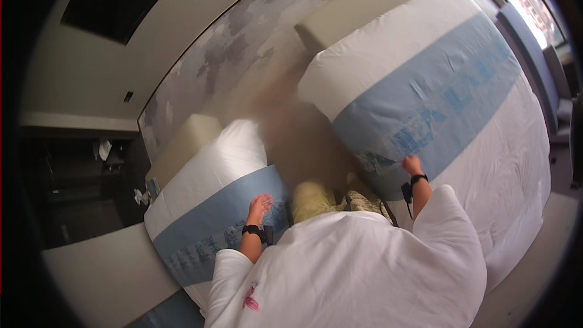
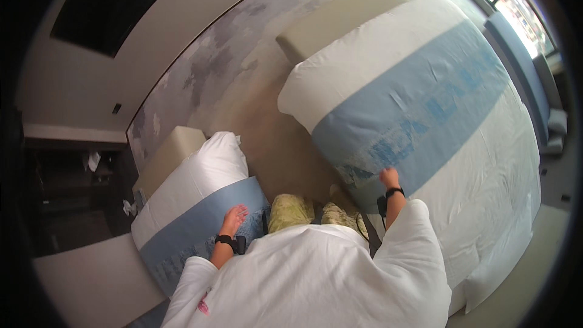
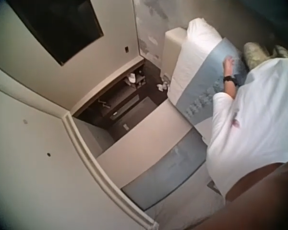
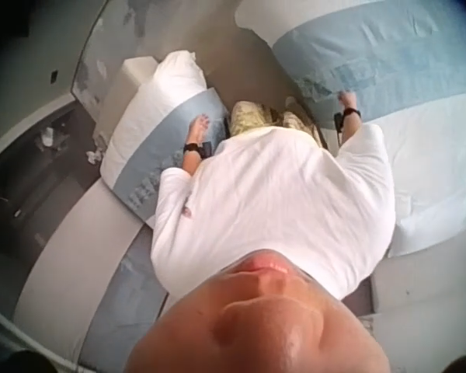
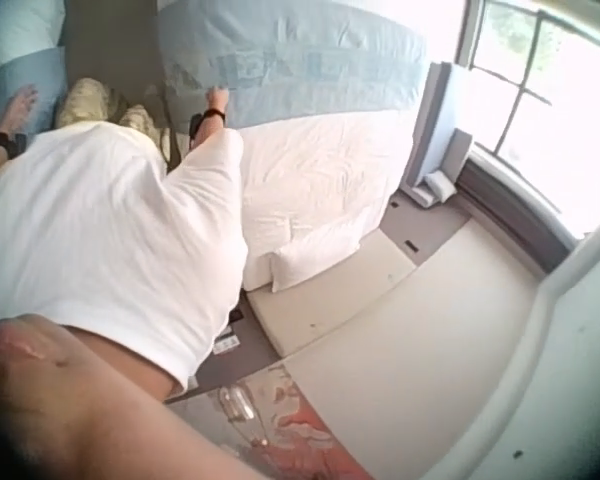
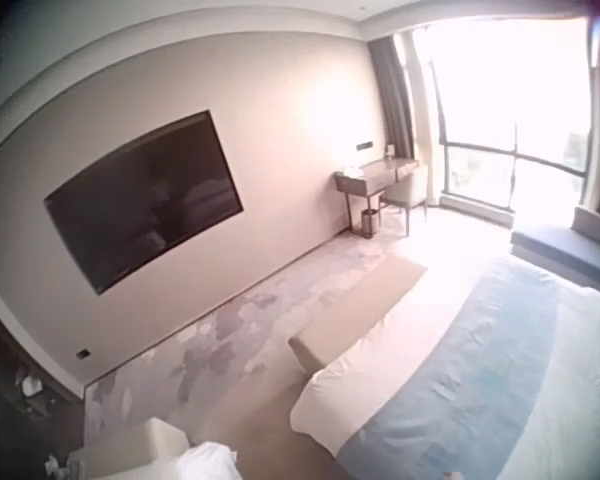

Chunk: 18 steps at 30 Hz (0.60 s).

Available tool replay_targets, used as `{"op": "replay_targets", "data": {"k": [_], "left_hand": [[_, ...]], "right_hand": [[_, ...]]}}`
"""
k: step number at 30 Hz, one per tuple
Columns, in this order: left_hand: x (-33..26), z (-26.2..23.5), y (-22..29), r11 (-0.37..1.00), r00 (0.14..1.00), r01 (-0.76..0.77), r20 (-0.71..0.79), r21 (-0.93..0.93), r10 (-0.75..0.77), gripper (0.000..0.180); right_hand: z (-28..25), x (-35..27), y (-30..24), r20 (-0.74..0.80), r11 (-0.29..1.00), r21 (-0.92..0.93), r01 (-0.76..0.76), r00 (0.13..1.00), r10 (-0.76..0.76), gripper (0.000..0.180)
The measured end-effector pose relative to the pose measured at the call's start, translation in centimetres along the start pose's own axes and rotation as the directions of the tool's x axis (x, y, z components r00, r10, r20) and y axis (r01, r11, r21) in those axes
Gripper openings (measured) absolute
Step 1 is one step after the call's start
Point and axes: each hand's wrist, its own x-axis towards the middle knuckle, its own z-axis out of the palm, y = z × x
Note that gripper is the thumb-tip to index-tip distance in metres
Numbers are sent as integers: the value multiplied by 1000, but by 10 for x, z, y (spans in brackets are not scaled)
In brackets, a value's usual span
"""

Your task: Making the bed by smoothing sheets and pillows in a hotel room.

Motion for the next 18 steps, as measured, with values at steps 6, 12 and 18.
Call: {"op": "replay_targets", "data": {"k": [6,12,18], "left_hand": [[71,-74,72,951,960,279,54,-135,-274,33],[204,-153,171,981,985,164,-29,-108,-168,34],[318,-88,385,981,996,47,67,186,-60,33]], "right_hand": [[65,85,-218,9,976,27,216,976,-217,25],[124,128,-269,-44,944,-225,242,965,-258,37],[147,139,-296,-121,931,-348,-109,990,71,42]]}}
